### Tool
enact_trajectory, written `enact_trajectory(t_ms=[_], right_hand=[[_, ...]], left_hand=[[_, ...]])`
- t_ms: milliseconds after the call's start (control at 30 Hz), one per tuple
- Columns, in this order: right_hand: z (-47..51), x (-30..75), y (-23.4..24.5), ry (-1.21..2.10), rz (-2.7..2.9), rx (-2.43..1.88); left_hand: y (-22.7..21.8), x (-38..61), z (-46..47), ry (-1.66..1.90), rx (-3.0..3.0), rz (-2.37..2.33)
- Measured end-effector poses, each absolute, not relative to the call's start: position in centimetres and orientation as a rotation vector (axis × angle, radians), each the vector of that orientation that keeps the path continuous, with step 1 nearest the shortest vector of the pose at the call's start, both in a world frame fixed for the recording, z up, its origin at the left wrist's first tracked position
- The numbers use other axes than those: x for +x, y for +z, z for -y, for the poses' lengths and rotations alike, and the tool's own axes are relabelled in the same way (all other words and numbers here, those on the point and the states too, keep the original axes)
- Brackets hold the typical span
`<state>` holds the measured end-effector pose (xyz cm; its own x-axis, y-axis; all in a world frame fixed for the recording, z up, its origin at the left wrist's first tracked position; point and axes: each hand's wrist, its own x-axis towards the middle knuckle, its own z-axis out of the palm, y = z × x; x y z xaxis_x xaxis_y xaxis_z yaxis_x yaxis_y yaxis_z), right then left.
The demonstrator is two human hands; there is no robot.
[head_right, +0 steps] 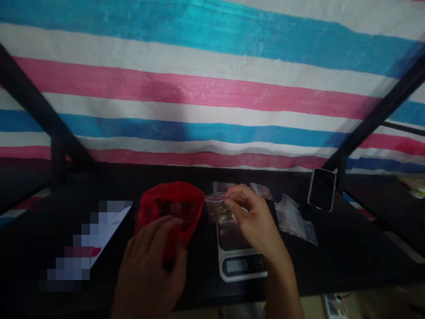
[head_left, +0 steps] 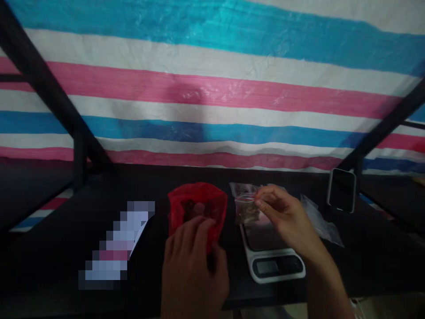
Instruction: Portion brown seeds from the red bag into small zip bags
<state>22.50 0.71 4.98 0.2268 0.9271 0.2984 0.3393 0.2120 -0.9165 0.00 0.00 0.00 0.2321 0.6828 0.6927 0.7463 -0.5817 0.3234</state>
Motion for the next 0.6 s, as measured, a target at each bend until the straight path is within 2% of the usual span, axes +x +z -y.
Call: enact_trajectory(t_ms=[133,333,600], right_hand=[[-2.9,18.5,4.5,0.622,1.363,-1.294],[-4.4,14.2,3.7,0.716,1.435,-1.307],[-5.3,12.3,3.1,0.664,1.663,-1.491]], left_hand=[[-1.0,0.0,0.1,-1.212,-2.574,1.435],[-1.7,-0.7,0.5,-1.327,-2.605,1.740],[-1.7,1.7,2.5,-1.562,-2.479,2.107]])
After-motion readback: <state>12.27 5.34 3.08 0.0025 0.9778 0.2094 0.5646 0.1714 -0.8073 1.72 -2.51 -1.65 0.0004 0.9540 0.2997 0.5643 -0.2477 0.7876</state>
